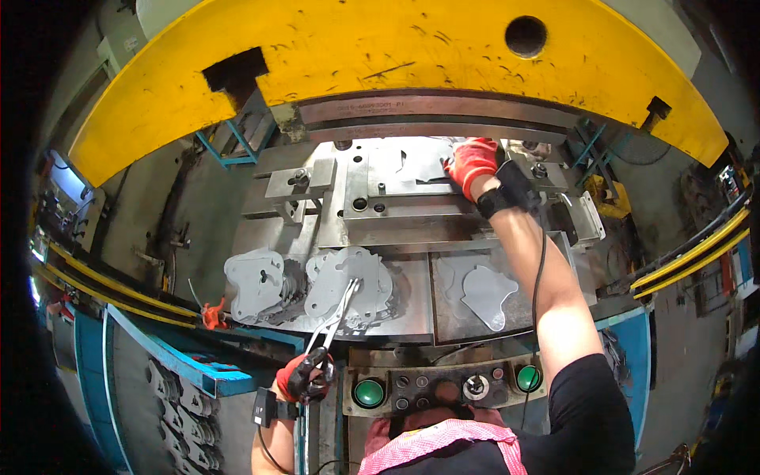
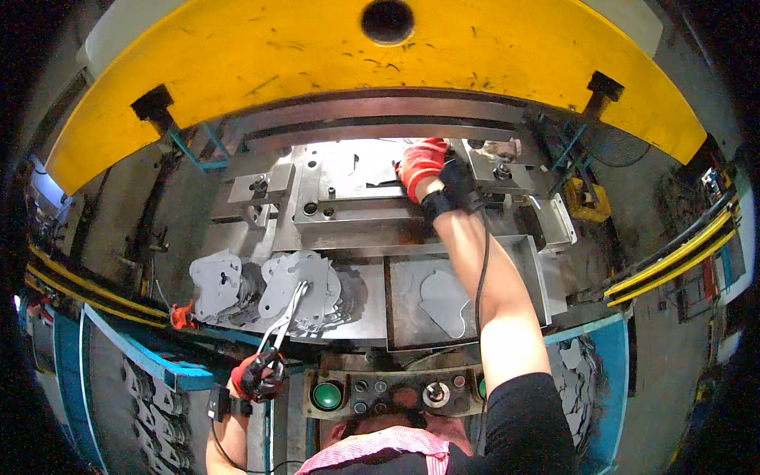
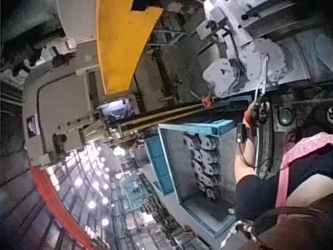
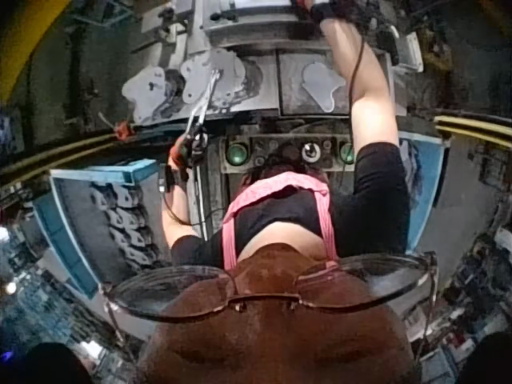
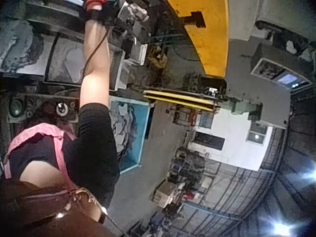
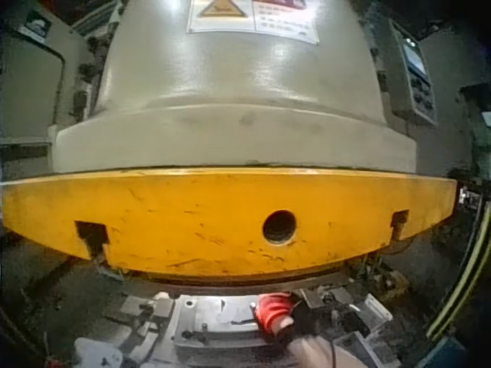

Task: Using a hydraulic press to stamp metal components and then stacking the finished parts in a bin.

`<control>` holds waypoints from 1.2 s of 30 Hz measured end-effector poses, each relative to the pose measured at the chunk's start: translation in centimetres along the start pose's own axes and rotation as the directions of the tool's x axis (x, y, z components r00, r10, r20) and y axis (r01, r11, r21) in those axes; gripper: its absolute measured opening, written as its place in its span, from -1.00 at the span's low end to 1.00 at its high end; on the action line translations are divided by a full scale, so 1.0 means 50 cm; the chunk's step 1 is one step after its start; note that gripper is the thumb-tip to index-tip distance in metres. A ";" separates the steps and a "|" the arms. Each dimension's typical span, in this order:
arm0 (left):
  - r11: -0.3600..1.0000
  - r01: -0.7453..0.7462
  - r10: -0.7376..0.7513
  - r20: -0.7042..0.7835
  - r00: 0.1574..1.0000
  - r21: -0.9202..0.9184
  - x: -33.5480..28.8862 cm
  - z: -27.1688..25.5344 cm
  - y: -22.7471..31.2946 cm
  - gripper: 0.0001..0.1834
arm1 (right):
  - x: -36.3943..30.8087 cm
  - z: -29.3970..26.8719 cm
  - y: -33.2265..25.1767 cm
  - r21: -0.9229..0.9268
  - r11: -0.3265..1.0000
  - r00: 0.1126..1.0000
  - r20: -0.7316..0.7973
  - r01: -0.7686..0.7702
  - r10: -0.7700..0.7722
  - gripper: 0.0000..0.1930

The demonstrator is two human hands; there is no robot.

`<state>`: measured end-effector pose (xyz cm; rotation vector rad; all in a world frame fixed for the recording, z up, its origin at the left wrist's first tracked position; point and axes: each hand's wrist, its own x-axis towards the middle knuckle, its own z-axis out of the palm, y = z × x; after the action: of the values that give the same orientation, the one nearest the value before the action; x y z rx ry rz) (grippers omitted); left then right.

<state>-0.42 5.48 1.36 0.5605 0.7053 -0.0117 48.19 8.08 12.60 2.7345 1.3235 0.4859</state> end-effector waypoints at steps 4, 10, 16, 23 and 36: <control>0.907 -0.266 0.375 0.337 0.864 -0.327 0.024 0.042 -0.059 -0.65 | -0.125 -0.027 0.046 0.252 0.960 0.925 -0.379 0.124 -0.020 -0.48; 0.852 -0.523 0.402 -0.682 0.611 0.033 0.006 -0.019 -0.270 -0.64 | -0.473 0.094 0.243 0.640 0.767 0.864 -0.367 -0.034 0.344 -0.51; 0.933 -0.349 0.240 -0.875 0.420 0.089 0.063 -0.122 -0.425 -0.78 | -0.927 0.418 0.404 0.776 0.277 0.536 0.092 -0.567 0.839 -0.54; 0.965 0.079 0.127 -0.709 0.693 0.251 0.131 -0.091 -0.356 -0.59 | -1.117 0.566 0.405 0.591 0.087 0.586 0.749 -0.802 0.311 -0.46; 0.780 0.311 0.315 -0.771 0.554 0.543 0.207 -0.225 -0.423 -0.22 | -1.080 0.499 0.346 0.670 -0.121 0.606 0.722 -0.732 0.335 -0.10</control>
<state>-3.47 -5.21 -22.25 1.2734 1.7079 0.0276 37.58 -42.63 -21.34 3.9929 0.0092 -1.4789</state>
